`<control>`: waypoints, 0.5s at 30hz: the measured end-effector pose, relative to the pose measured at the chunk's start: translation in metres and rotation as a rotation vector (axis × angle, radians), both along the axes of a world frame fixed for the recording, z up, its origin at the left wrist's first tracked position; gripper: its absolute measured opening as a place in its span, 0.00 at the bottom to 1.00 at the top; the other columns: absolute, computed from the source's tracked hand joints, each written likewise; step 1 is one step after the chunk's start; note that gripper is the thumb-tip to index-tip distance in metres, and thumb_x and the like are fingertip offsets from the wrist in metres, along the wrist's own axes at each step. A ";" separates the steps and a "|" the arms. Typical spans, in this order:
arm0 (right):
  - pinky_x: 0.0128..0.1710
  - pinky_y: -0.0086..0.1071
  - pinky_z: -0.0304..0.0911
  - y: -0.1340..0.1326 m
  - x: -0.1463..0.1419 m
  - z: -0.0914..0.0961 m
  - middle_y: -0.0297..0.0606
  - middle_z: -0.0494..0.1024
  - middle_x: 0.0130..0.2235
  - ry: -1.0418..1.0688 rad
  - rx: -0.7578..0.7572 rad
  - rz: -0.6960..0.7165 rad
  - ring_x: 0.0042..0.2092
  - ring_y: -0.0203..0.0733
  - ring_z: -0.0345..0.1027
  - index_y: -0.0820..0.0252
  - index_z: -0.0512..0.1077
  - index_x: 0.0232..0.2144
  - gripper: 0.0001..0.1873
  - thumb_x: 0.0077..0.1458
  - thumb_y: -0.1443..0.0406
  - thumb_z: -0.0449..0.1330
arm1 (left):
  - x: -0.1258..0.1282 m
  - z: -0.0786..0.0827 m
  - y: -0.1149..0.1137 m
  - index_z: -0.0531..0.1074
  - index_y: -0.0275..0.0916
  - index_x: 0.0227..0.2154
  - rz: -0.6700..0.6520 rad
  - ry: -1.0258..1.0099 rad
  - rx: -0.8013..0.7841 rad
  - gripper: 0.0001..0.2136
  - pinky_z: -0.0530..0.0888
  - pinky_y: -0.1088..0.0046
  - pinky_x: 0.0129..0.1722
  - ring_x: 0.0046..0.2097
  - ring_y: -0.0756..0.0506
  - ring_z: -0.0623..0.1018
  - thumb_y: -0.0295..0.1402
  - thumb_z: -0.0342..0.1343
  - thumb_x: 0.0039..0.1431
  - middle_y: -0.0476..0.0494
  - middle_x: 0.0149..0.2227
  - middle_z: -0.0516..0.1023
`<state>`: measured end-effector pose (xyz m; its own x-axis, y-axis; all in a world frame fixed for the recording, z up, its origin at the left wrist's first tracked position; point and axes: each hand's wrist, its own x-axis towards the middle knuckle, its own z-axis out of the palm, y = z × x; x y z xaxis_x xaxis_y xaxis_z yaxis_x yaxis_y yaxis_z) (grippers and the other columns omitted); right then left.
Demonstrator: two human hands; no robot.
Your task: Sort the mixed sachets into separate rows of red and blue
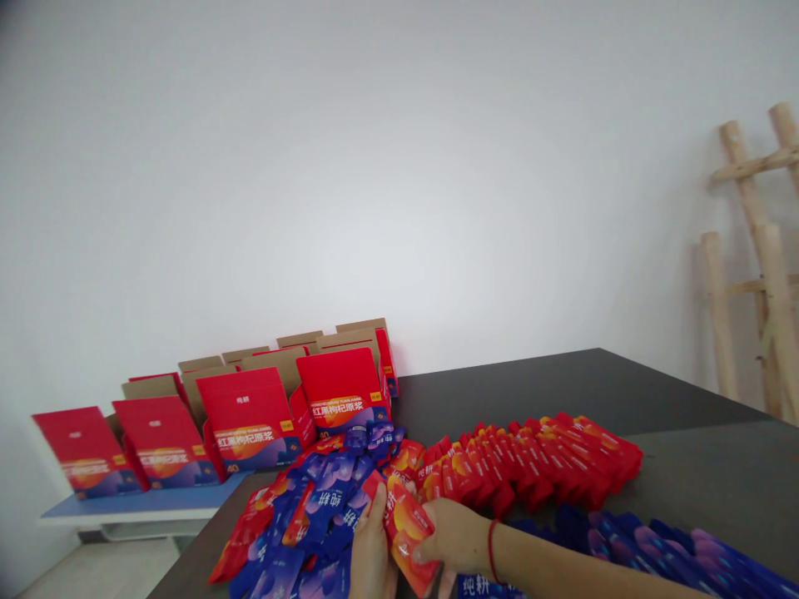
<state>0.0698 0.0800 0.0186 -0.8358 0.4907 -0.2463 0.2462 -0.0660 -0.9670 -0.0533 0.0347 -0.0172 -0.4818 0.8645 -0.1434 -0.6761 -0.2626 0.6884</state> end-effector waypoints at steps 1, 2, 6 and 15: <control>0.17 0.21 0.66 -0.001 0.000 0.000 0.35 0.78 0.27 0.000 0.001 -0.009 0.23 0.35 0.72 0.64 0.73 0.32 0.14 0.38 0.70 0.59 | 0.000 0.001 0.000 0.76 0.33 0.34 -0.005 0.000 0.000 0.16 0.75 0.64 0.46 0.37 0.39 0.82 0.40 0.68 0.46 0.37 0.37 0.83; 0.17 0.21 0.65 -0.001 0.000 0.001 0.36 0.78 0.27 0.001 0.003 -0.014 0.23 0.35 0.72 0.64 0.73 0.33 0.14 0.38 0.70 0.59 | 0.000 0.002 -0.001 0.76 0.33 0.35 -0.008 0.001 0.000 0.16 0.75 0.64 0.46 0.37 0.39 0.82 0.40 0.67 0.47 0.37 0.37 0.83; 0.16 0.20 0.63 -0.004 0.001 -0.001 0.35 0.77 0.26 0.014 -0.048 0.025 0.22 0.34 0.71 0.63 0.72 0.32 0.14 0.37 0.69 0.58 | -0.001 0.008 -0.004 0.77 0.32 0.34 -0.016 0.015 -0.004 0.18 0.76 0.62 0.45 0.38 0.38 0.82 0.44 0.64 0.49 0.35 0.37 0.83; 0.13 0.21 0.61 -0.007 0.002 -0.002 0.34 0.75 0.22 -0.012 -0.040 -0.036 0.18 0.34 0.69 0.61 0.67 0.25 0.07 0.36 0.69 0.56 | 0.000 0.011 -0.004 0.77 0.33 0.35 -0.060 -0.025 0.031 0.21 0.75 0.62 0.46 0.43 0.36 0.81 0.46 0.67 0.44 0.35 0.39 0.82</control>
